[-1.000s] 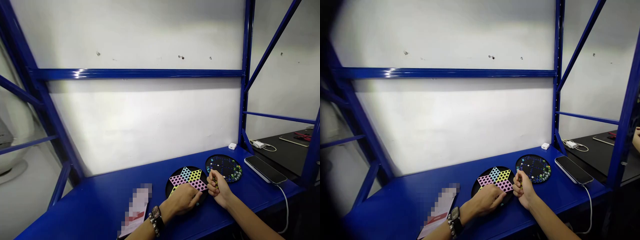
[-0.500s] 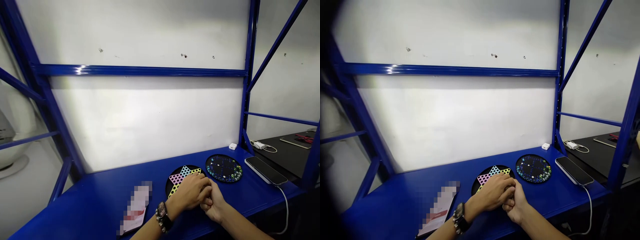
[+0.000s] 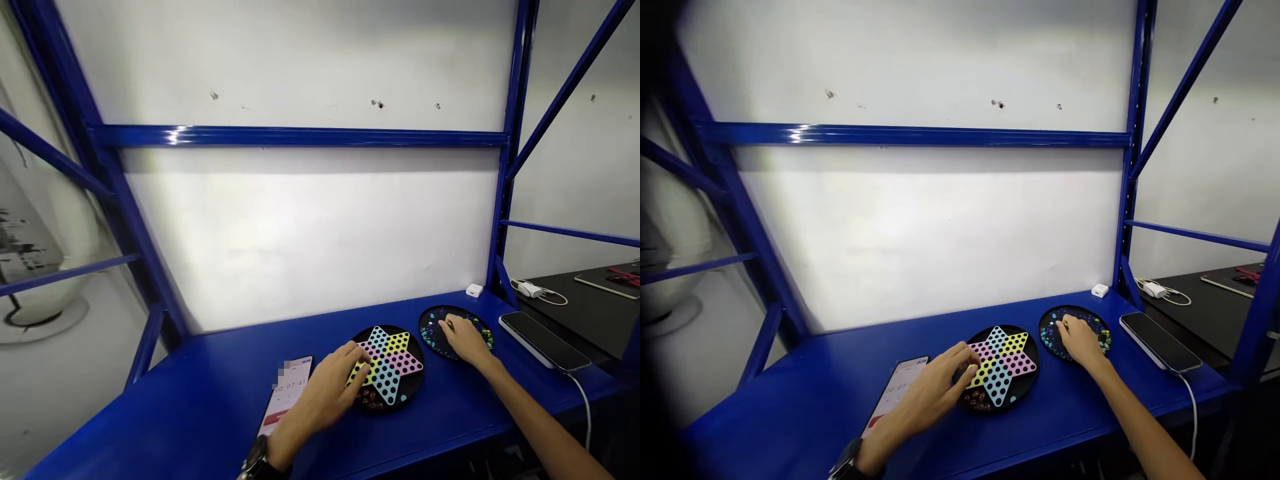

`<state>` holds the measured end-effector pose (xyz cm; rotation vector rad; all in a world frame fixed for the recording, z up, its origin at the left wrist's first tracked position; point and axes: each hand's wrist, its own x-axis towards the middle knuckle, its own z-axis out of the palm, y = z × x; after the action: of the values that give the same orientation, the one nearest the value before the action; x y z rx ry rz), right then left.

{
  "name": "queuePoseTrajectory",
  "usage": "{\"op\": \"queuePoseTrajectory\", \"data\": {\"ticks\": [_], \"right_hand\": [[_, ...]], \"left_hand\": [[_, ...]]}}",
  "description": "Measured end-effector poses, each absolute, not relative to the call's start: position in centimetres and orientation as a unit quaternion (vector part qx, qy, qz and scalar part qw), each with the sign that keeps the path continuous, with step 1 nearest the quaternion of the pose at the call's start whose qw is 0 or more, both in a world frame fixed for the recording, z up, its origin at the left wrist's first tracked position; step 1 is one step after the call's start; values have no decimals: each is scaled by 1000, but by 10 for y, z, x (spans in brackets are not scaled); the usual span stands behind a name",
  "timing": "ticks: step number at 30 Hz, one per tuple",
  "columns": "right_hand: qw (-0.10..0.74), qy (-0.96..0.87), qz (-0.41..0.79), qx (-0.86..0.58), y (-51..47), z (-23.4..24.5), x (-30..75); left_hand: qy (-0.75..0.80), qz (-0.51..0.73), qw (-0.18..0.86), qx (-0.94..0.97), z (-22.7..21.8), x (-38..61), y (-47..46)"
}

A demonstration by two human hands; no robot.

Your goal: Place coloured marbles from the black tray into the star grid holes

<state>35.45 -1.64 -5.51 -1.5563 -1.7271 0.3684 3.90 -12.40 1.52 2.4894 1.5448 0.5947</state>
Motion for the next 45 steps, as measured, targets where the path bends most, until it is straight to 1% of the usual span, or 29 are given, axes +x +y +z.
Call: {"op": "queuePoseTrajectory", "data": {"ticks": [2,3,4,6,9,14,18,27,33,37,45], "right_hand": [[280,-705,57,-649,-9,-63,369],[243,-712,33,-658,-8,-67,373],[221,-716,14,-662,-9,-70,376],[208,-718,-13,-664,-11,-73,376],[227,-717,-32,-659,-16,-71,370],[301,-717,11,-629,-26,-62,357],[334,-737,43,-586,-35,-59,346],[341,-745,94,-566,-38,-61,348],[333,-749,122,-561,-40,-59,348],[337,-753,140,-548,-40,-59,348],[332,-758,152,-541,-39,-61,349]], "left_hand": [[563,165,58,808,5,27,-132],[579,150,50,800,-1,23,-137],[592,138,43,793,-7,21,-142],[605,125,26,786,-18,23,-151],[612,120,13,782,-27,33,-158],[589,106,34,801,-28,40,-146],[576,98,16,811,-27,34,-135],[572,80,-53,815,-22,61,-138],[601,25,-95,793,-32,77,-140],[597,23,-122,793,-39,76,-137],[584,28,-107,804,-41,70,-135]]}}
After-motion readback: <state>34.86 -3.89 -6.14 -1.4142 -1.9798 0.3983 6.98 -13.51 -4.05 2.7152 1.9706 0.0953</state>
